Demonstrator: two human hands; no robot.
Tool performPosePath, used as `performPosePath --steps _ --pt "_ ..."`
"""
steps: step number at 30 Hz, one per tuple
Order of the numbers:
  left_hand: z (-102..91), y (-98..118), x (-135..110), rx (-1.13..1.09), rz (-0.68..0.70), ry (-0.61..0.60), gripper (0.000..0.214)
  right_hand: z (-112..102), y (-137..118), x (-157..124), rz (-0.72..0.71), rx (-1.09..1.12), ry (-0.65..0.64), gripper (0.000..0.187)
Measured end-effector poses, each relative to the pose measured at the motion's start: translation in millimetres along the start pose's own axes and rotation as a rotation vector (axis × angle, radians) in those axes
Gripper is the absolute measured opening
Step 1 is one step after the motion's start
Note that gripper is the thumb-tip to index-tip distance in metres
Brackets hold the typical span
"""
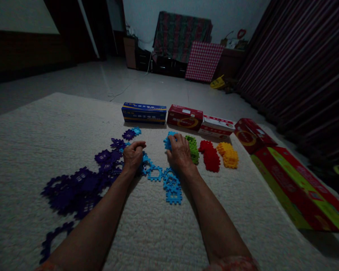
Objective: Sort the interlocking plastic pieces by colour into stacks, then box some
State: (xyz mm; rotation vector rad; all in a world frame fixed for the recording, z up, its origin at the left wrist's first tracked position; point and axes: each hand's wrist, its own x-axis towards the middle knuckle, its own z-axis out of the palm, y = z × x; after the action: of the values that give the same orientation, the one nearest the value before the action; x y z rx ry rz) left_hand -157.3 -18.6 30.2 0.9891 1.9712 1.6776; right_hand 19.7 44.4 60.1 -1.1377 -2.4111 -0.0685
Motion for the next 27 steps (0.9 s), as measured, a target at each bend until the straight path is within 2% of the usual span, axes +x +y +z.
performPosePath --steps 7,18,23,27 --pt "-0.2 1.6 -0.4 0.019 -0.002 0.004 0.032 11.8 8.4 -1.8 -0.028 -0.066 0.048 0.043" --pt "1.6 -6.2 1.2 -0.02 -0.004 0.007 0.032 8.5 5.5 -3.3 -0.026 -0.059 0.007 0.046" --pt "3.1 -11.7 4.3 -0.117 -0.034 0.036 0.034 5.7 0.9 -0.2 -0.038 0.03 0.007 0.044" --pt "2.2 -9.0 5.4 -0.165 -0.083 0.07 0.034 6.6 -9.4 3.2 -0.106 0.237 -0.037 0.029"
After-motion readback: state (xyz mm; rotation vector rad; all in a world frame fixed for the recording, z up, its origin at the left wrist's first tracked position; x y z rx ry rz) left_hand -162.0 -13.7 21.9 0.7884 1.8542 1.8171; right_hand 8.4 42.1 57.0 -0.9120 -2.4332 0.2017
